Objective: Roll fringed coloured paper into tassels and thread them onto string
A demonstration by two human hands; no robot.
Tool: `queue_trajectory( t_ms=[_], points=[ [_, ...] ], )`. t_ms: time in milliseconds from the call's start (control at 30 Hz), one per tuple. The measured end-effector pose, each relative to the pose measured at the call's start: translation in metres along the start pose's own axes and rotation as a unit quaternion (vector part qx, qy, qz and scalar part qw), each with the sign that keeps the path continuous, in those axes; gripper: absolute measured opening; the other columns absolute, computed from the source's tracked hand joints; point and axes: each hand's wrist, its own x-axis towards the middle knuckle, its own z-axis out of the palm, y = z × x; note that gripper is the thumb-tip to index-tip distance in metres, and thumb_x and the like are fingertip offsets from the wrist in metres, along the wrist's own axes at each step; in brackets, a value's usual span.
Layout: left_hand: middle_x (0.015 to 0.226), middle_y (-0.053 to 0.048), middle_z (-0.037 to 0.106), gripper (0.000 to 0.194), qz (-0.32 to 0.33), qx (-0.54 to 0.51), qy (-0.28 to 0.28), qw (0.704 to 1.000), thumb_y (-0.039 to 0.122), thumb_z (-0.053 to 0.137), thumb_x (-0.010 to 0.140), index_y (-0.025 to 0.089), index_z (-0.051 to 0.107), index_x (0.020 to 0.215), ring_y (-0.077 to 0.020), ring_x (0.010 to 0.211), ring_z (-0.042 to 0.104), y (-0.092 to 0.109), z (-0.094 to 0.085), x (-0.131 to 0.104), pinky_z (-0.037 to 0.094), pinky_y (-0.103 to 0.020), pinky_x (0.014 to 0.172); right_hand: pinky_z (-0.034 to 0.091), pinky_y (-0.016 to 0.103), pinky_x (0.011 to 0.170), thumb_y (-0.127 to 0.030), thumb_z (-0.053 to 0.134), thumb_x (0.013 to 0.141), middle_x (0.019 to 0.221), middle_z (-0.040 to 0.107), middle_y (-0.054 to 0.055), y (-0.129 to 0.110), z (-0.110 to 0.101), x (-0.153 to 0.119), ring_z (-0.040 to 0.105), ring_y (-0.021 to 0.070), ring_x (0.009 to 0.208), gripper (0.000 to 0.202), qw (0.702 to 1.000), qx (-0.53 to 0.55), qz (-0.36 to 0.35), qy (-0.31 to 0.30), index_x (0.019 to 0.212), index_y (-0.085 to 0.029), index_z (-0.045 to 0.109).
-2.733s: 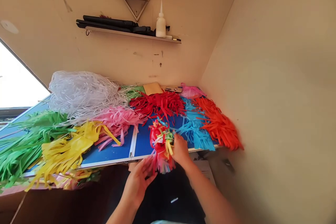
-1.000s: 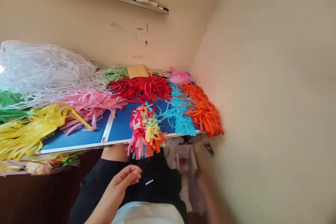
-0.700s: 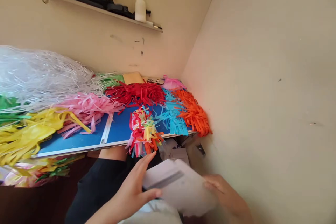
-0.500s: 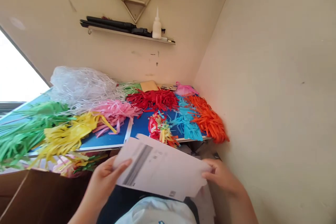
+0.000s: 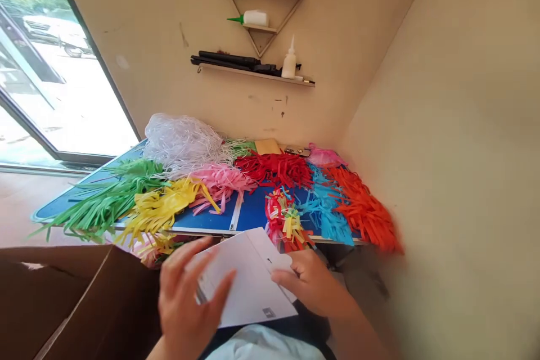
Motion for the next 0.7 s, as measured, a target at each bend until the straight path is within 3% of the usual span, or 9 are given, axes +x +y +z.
queue_trajectory(
  t_ms=[67,133,267,400,500,600,700],
  points=[
    [0.107,-0.006,0.065,0.030,0.150,-0.063,-0.071,0.984,0.016,0.067,0.081,0.026,0.063,0.109,-0.0245,0.104,0.057,0.025,0.010,0.022,0.043,-0.042,0.095,0.026,0.023,0.053,-0.042,0.058,0.089,0.058,0.043,-0.005,-0.019,-0.007,0.003,0.039,0.0089,0.055,0.040,0.999,-0.035,-0.031,-0.008,0.060,-0.017,0.049],
    [0.097,-0.006,0.066,0.027,0.177,-0.118,-0.142,0.967,0.016,0.066,0.083,0.022,0.063,0.110,-0.0218,0.093,0.058,0.040,0.018,0.040,0.044,-0.039,0.089,0.027,0.024,0.055,-0.041,0.061,0.088,0.059,0.046,-0.005,-0.034,-0.015,0.003,0.041,0.0093,0.057,0.038,0.996,-0.066,-0.063,-0.015,0.061,-0.017,0.050],
    [0.081,-0.002,0.063,0.012,0.139,-0.250,-0.203,0.937,0.013,0.061,0.086,0.021,0.064,0.095,-0.0157,0.075,0.056,0.046,0.020,0.054,0.045,-0.032,0.074,0.026,0.025,0.056,-0.042,0.065,0.086,0.056,0.042,-0.005,-0.042,-0.022,0.002,0.040,0.0092,0.056,0.043,0.989,-0.111,-0.094,-0.029,0.057,-0.018,0.044],
    [0.078,-0.001,0.062,0.012,0.054,-0.319,-0.205,0.924,0.009,0.059,0.086,0.021,0.062,0.088,-0.0148,0.074,0.058,0.028,0.006,0.047,0.047,-0.028,0.069,0.027,0.024,0.054,-0.046,0.062,0.087,0.056,0.043,-0.005,-0.025,-0.018,0.002,0.040,0.0094,0.055,0.045,0.997,-0.063,-0.049,-0.004,0.057,-0.018,0.045],
    [0.080,-0.001,0.064,0.013,0.049,-0.259,-0.213,0.941,0.011,0.062,0.085,0.022,0.063,0.091,-0.0149,0.076,0.060,0.016,-0.006,0.044,0.049,-0.026,0.069,0.029,0.024,0.055,-0.049,0.057,0.089,0.056,0.043,-0.004,-0.016,-0.018,0.002,0.041,0.0100,0.056,0.049,0.998,-0.057,-0.037,0.009,0.054,-0.018,0.045],
    [0.098,-0.003,0.069,0.023,0.144,-0.107,-0.196,0.964,0.017,0.065,0.084,0.027,0.066,0.105,-0.0194,0.094,0.061,0.021,-0.005,0.049,0.046,-0.034,0.088,0.029,0.025,0.055,-0.047,0.053,0.093,0.057,0.045,-0.004,-0.020,-0.018,0.003,0.041,0.0101,0.056,0.049,0.994,-0.082,-0.063,-0.033,0.055,-0.018,0.045],
    [0.100,-0.002,0.070,0.018,0.198,-0.071,-0.217,0.953,0.020,0.062,0.088,0.026,0.066,0.104,-0.0208,0.102,0.058,0.034,0.005,0.058,0.036,-0.040,0.101,0.031,0.025,0.056,-0.046,0.050,0.095,0.059,0.049,-0.003,-0.031,-0.021,0.005,0.043,0.0105,0.057,0.046,0.990,-0.110,-0.081,-0.026,0.059,-0.018,0.050]
  ],
)
